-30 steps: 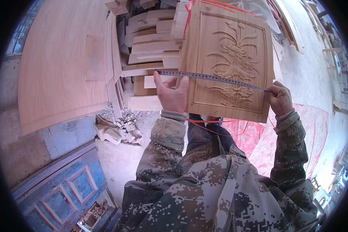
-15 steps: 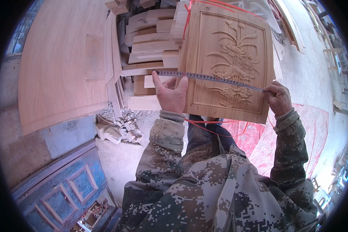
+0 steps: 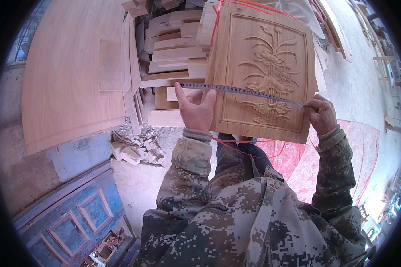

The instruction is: The person measures a stack of wooden panels with a tape measure, then flips the stack to reveal a carved floral panel and measures it. The person handles the panels and tape measure throughout.

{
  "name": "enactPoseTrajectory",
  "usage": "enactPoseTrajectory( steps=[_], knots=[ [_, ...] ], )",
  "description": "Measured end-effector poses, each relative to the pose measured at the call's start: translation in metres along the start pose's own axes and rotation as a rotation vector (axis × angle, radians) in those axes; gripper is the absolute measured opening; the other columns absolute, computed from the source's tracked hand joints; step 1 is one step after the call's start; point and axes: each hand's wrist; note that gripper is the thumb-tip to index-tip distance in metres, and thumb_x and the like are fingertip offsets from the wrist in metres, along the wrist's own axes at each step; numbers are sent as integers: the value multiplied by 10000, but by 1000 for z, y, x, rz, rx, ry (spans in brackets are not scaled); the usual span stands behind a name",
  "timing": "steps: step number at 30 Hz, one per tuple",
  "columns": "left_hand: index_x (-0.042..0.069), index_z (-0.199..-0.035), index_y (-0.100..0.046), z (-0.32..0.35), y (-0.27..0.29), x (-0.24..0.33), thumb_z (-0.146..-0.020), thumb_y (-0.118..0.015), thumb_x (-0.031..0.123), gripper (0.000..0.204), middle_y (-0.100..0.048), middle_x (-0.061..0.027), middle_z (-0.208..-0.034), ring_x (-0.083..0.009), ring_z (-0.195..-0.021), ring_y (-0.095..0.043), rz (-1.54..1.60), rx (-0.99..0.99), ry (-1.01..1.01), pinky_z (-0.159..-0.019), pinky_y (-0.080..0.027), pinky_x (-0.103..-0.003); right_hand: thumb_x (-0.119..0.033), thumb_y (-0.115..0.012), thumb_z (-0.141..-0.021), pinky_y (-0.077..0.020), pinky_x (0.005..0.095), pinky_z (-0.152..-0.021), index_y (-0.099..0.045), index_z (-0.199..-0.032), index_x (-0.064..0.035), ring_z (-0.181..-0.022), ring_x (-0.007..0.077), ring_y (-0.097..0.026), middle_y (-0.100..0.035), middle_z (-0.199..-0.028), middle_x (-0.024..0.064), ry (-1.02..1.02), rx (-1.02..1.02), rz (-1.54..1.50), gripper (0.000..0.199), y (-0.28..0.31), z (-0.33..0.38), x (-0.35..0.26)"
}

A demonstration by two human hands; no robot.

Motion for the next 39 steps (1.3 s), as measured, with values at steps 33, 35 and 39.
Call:
enactPoseTrajectory(
  steps=[33,35,39],
  knots=[
    [-83,-1633,-111,-5,1,-2,-841,-835,163,1101,-766,-160,-985,-206,-927,-730,-112,13,-20,-871,-556,-317,-98,-596,-804,-495,466,-712,-680,-754,-31,-796,376,-645,-634,-802,152,9,3,38,119,-1,-2,6],
    [-78,-1637,-106,-4,0,0,-841,-831,157,1102,-760,-156,-985,-205,-934,-724,-109,7,-10,-872,-552,-316,-95,-597,-804,-497,467,-714,-680,-757,-31,-798,379,-646,-636,-809,152,27,-2,22,115,-1,-2,6],
    [-66,-1645,-94,-6,0,2,-836,-819,128,1103,-741,-156,-1009,-200,-954,-709,-74,-8,2,-879,-549,-313,-89,-597,-806,-498,470,-712,-685,-767,-31,-796,385,-645,-640,-819,153,16,-20,20,112,2,-3,5]
  ],
)
Point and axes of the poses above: each hand's wrist, its own z-axis away from the middle knuckle, its own y-axis out of the back of the hand, x = y × z
